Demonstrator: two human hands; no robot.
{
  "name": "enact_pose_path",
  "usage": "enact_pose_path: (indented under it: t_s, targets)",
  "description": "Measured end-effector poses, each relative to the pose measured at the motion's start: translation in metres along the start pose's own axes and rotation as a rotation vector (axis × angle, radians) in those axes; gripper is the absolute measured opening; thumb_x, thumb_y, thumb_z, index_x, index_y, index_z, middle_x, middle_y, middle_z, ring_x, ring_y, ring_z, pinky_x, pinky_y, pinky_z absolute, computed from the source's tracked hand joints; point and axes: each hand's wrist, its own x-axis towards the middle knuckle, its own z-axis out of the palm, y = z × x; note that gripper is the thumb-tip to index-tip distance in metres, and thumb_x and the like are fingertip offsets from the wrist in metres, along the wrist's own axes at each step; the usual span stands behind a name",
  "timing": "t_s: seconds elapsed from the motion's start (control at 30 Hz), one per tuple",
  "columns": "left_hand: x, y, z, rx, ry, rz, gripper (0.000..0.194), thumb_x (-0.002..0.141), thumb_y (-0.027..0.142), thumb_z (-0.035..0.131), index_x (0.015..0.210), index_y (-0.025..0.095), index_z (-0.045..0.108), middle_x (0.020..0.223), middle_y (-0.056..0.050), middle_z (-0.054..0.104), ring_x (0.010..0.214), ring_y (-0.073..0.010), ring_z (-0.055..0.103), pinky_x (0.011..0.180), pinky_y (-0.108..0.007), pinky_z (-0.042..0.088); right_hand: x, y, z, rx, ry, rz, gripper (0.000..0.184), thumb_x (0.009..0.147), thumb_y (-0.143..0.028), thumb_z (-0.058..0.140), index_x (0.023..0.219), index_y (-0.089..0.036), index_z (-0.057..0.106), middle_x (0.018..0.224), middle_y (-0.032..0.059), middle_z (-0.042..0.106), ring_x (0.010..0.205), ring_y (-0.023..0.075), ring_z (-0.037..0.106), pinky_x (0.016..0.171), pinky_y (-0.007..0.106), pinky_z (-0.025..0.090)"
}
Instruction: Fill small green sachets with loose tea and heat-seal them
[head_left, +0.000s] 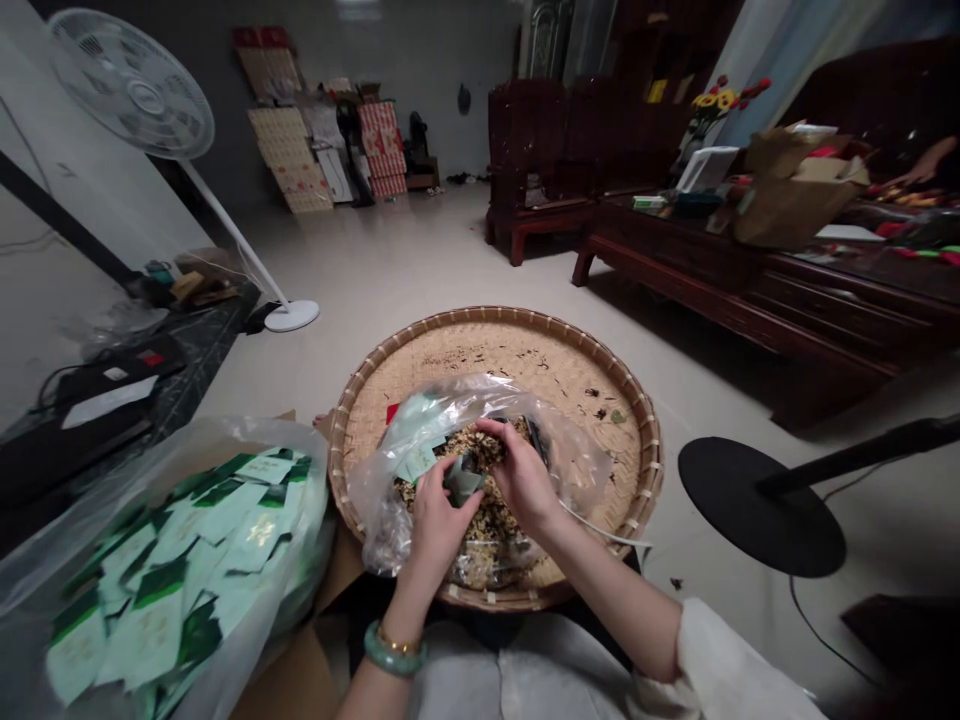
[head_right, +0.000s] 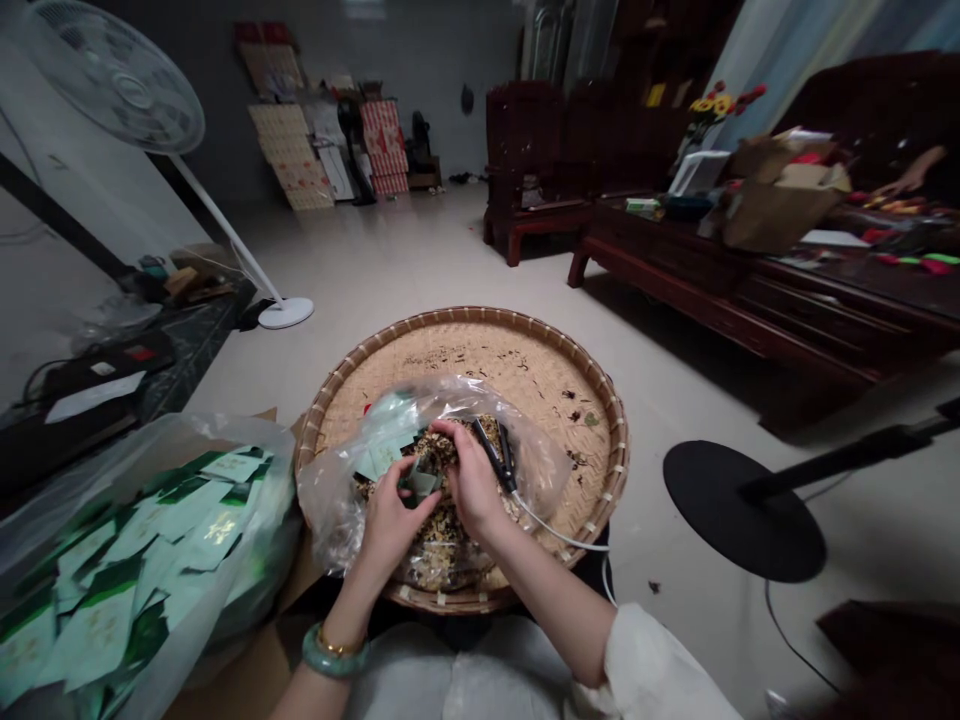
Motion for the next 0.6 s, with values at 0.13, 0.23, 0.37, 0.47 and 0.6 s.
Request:
enact_pose_path:
  t_s: [0.13, 0.23, 0.37, 0.47, 0.6]
  targets:
    - [0.0000, -0.0020, 0.0020, -0.019, 0.012, 0.002, 0.047, 0.063, 0.020, 0.071, 0.109, 0.018, 0.058, 0.107, -0.010, 0.064, 0.101, -0.0257, 0.058, 0.073, -0.035, 0.053, -0.0012, 0.0039, -0.0014, -0.112, -0.035, -0.060, 0.042, 0.088, -0.054, 0.044, 0.103, -0.021, 0.066, 0.108, 0.0052, 0.065, 0.107, 0.0215, 0.055, 0.100, 0.038, 0.038]
    - [-0.0005, -0.0031, 0.0023, -0.022, 0.020, 0.011, 0.047, 0.063, 0.016, 0.070, 0.108, 0.019, 0.058, 0.107, -0.010, 0.064, 0.102, -0.0258, 0.058, 0.073, -0.035, 0.052, -0.0018, 0.0041, -0.0022, -0.143, -0.064, -0.069, 0.044, 0.089, -0.055, 0.043, 0.104, -0.021, 0.066, 0.109, 0.0057, 0.066, 0.109, 0.0213, 0.056, 0.103, 0.039, 0.036]
    - [-0.0023, -0.0034, 0.0028, -0.019, 0.012, 0.038, 0.048, 0.063, 0.019, 0.071, 0.109, 0.018, 0.058, 0.109, -0.011, 0.064, 0.102, -0.0265, 0.058, 0.073, -0.036, 0.053, -0.0022, 0.0039, -0.0022, -0.072, -0.148, -0.038, 0.046, 0.089, -0.057, 0.044, 0.111, -0.021, 0.063, 0.120, 0.0068, 0.063, 0.117, 0.0214, 0.053, 0.108, 0.040, 0.032]
    - [-0.0039, -0.0030, 0.0044, -0.028, 0.007, 0.056, 0.046, 0.063, 0.018, 0.071, 0.108, 0.019, 0.058, 0.109, -0.011, 0.063, 0.103, -0.0271, 0.057, 0.075, -0.037, 0.053, -0.0028, 0.0019, 0.0013, -0.010, -0.212, -0.032, 0.045, 0.089, -0.055, 0.045, 0.115, -0.022, 0.061, 0.124, 0.0073, 0.061, 0.120, 0.0209, 0.051, 0.109, 0.040, 0.030]
    - [-0.0044, -0.0032, 0.0038, -0.042, -0.025, 0.065, 0.046, 0.063, 0.017, 0.069, 0.108, 0.018, 0.058, 0.110, -0.012, 0.062, 0.105, -0.0275, 0.056, 0.077, -0.038, 0.053, -0.0015, -0.0039, 0.0045, 0.056, -0.211, -0.023, 0.041, 0.089, -0.053, 0.045, 0.108, -0.022, 0.064, 0.120, 0.0072, 0.063, 0.120, 0.0212, 0.052, 0.109, 0.040, 0.030]
